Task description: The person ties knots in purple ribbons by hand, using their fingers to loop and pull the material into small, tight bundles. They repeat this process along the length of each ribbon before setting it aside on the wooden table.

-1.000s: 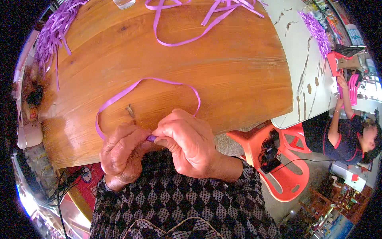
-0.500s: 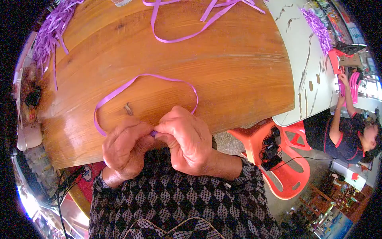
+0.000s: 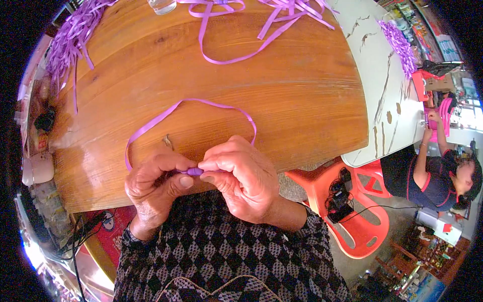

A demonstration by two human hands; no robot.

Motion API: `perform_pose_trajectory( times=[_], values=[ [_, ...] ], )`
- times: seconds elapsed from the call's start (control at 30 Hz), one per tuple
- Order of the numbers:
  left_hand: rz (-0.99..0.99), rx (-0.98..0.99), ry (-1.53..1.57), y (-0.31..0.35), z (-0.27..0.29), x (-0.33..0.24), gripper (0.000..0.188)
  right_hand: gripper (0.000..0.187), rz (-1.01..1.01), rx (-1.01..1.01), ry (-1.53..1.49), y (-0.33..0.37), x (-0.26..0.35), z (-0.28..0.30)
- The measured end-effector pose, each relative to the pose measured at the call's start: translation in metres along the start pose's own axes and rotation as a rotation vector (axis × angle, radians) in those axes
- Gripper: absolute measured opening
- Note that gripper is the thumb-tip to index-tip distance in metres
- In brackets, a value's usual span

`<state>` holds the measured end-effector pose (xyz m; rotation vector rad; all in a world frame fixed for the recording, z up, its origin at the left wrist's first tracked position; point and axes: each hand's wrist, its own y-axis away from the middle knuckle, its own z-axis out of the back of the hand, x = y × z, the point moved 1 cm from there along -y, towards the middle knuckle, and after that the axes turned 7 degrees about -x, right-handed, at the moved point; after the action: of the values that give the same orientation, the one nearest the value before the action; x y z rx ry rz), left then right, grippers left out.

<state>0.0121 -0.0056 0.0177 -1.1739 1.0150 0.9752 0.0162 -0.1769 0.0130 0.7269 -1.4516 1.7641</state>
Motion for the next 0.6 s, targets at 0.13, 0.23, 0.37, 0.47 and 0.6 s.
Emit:
perform_pose_trajectory(
  times=[0.13, 0.23, 0.37, 0.47, 0.6],
  values=[
    [-0.115, -0.042, -0.097, 0.003, -0.004, 0.001, 0.016, 0.018, 0.062, 0.035, 0.022, 0.001, -0.001, 0.000],
    [-0.264, -0.091, -0.298, 0.006, -0.009, -0.001, 0.019, 0.018, 0.122, 0.027, 0.052, 0.003, 0.001, -0.004],
    [-0.341, -0.138, -0.352, 0.009, -0.014, 0.000, 0.019, 0.020, 0.194, -0.006, 0.095, 0.010, -0.001, -0.007],
    [-0.280, -0.081, -0.362, 0.006, -0.013, 0.002, 0.018, 0.023, 0.189, 0.006, 0.088, 0.010, -0.006, -0.005],
    [-0.120, -0.024, -0.149, 0.005, -0.011, 0.004, 0.014, 0.016, 0.207, 0.059, 0.129, 0.005, -0.006, -0.002]
  ],
)
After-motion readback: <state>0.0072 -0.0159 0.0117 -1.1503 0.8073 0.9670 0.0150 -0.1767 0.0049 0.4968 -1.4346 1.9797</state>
